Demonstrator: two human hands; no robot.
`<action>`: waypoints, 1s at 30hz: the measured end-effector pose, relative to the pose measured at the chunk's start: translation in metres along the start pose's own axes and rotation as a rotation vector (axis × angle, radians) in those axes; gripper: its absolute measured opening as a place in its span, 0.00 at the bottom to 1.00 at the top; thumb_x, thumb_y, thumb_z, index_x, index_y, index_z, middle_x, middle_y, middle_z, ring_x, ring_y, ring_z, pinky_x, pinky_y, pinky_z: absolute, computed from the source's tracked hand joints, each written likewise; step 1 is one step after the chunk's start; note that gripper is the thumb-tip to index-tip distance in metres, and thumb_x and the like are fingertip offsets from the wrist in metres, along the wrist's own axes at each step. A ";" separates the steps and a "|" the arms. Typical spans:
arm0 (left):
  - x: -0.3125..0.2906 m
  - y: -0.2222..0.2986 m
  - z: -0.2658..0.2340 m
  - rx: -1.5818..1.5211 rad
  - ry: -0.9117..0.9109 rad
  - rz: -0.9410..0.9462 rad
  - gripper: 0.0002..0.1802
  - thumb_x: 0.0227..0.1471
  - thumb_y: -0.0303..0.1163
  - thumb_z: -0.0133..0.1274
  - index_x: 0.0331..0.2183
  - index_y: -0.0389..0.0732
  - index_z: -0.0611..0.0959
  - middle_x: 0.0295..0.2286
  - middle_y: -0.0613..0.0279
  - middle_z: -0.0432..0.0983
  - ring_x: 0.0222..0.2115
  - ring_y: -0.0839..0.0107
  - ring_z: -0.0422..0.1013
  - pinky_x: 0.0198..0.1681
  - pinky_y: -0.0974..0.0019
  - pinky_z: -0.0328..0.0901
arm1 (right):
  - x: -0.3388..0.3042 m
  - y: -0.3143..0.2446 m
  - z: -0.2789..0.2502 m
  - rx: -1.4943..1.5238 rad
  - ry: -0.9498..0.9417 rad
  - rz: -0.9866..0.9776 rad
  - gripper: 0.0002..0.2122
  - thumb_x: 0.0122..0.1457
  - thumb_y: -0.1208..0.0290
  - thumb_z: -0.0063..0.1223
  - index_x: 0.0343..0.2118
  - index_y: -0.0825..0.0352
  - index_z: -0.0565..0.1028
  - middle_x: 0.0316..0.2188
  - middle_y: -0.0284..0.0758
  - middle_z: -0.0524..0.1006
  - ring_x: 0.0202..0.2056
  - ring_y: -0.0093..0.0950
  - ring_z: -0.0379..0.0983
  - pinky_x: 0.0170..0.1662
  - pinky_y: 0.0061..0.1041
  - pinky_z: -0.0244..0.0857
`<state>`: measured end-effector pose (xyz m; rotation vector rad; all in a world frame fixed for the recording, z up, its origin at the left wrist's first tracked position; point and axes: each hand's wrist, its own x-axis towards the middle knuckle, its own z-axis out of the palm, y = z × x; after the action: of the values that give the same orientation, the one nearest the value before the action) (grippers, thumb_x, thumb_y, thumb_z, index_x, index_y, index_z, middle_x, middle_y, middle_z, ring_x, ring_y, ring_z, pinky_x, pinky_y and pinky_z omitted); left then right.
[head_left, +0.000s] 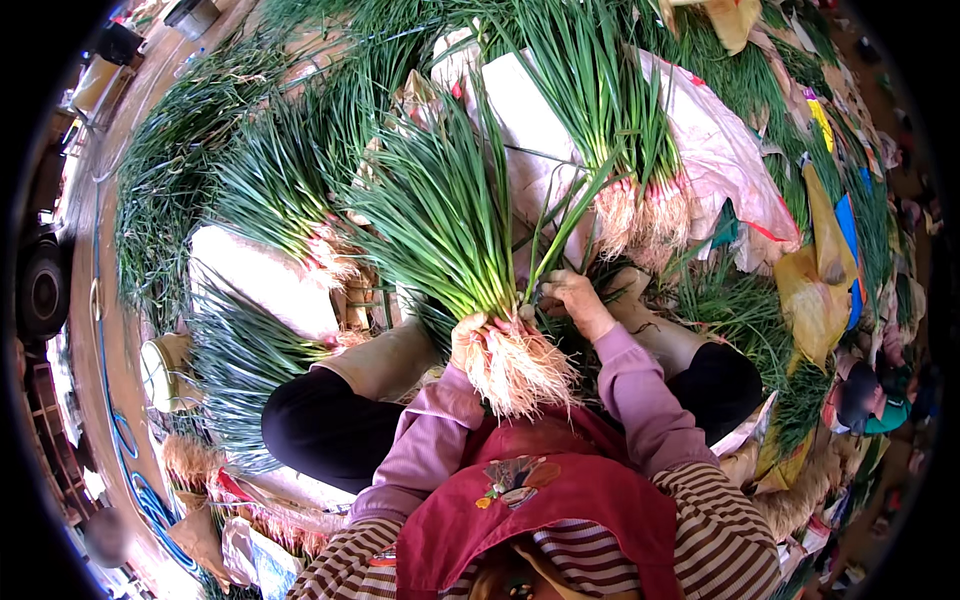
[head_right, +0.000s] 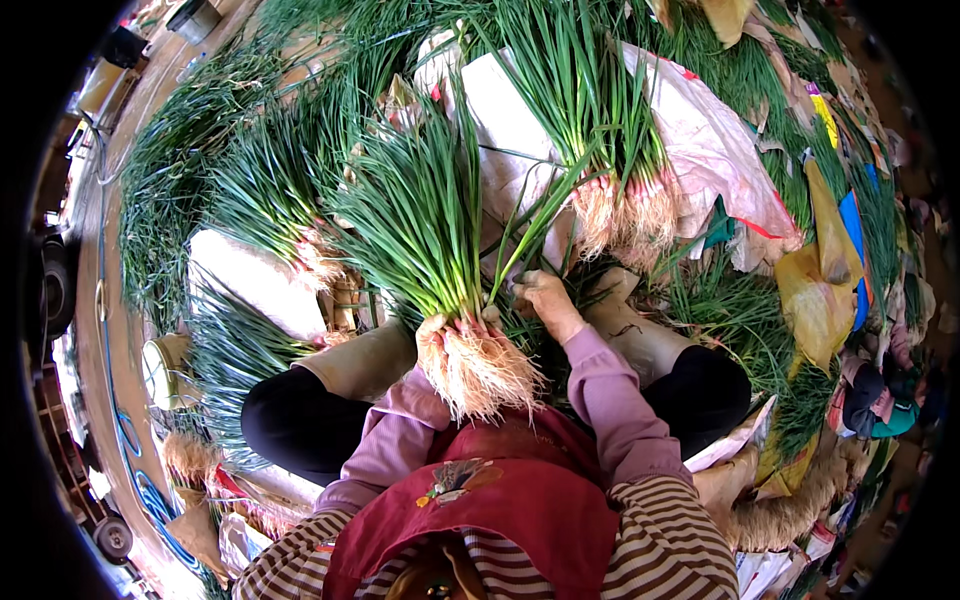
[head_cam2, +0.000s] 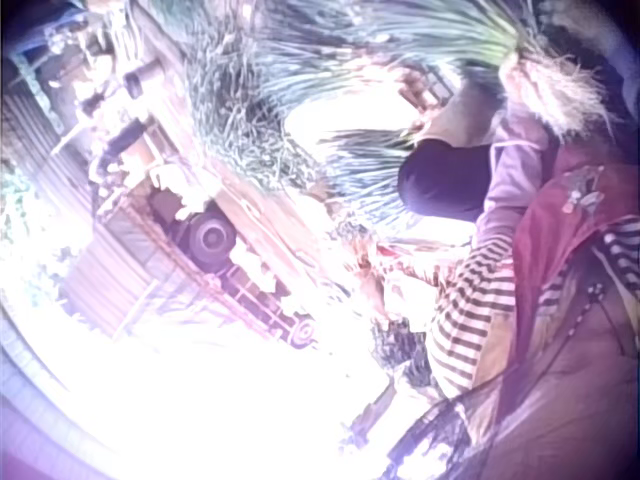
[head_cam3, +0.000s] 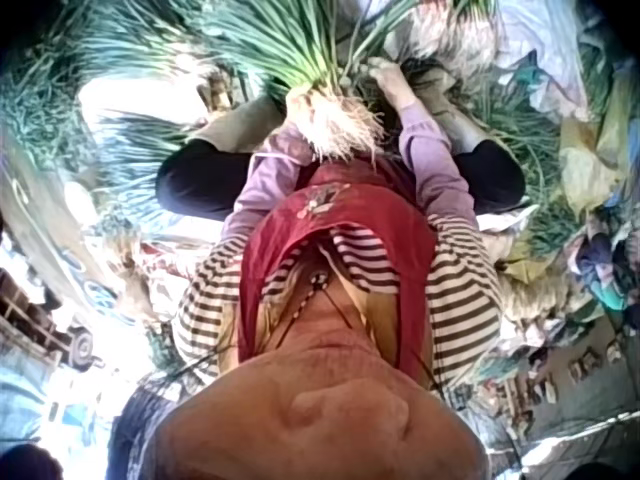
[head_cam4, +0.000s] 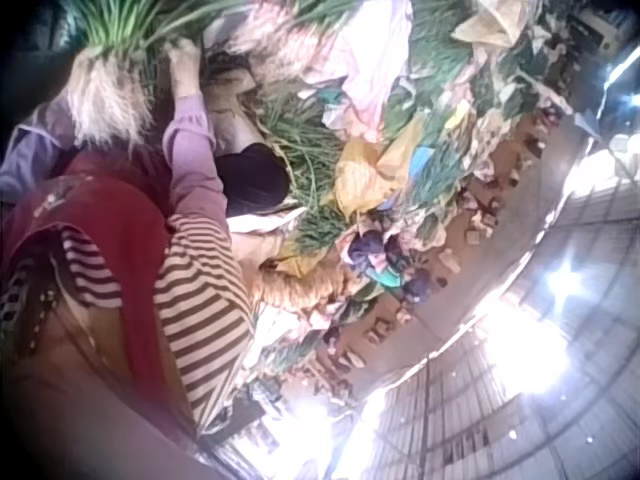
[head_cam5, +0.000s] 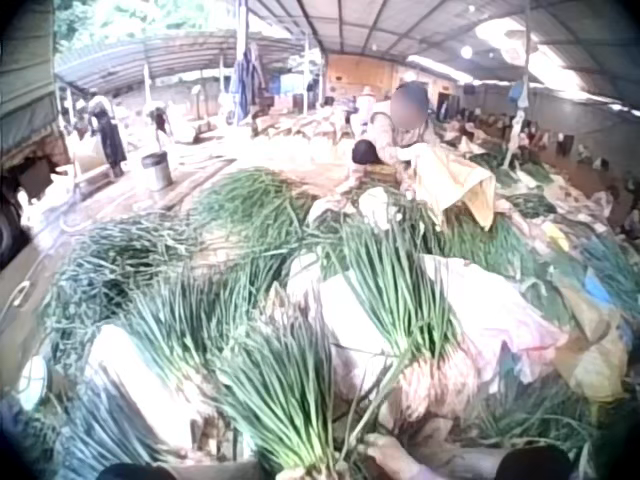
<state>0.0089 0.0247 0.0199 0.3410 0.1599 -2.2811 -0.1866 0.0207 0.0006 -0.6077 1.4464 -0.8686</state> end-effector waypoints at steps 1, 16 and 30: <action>0.000 0.001 -0.005 -0.002 -0.036 -0.001 0.19 0.41 0.39 0.52 0.26 0.28 0.78 0.28 0.43 0.75 0.32 0.48 0.71 0.41 0.47 0.66 | 0.001 -0.006 -0.001 0.083 -0.061 0.028 0.12 0.58 0.63 0.46 0.38 0.67 0.73 0.27 0.30 0.75 0.20 0.16 0.62 0.22 0.16 0.57; 0.000 -0.001 -0.011 -0.015 -0.121 -0.032 0.21 0.39 0.39 0.52 0.26 0.25 0.78 0.28 0.40 0.75 0.30 0.49 0.73 0.39 0.52 0.69 | 0.024 0.008 0.018 -1.570 -0.306 0.141 0.13 0.50 0.71 0.50 0.37 0.71 0.76 0.34 0.45 0.77 0.40 0.39 0.74 0.43 0.36 0.66; 0.006 0.000 0.014 0.155 -0.136 -0.042 0.36 0.38 0.41 0.55 0.47 0.29 0.68 0.38 0.43 0.72 0.38 0.47 0.70 0.44 0.47 0.65 | 0.081 -0.150 -0.105 -1.032 0.561 -0.112 0.11 0.57 0.71 0.46 0.41 0.70 0.72 0.36 0.40 0.73 0.29 0.27 0.73 0.31 0.26 0.71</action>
<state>0.0022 0.0175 0.0311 0.2626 -0.0801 -2.3548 -0.3177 -0.1157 0.0676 -1.2748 2.3967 -0.3089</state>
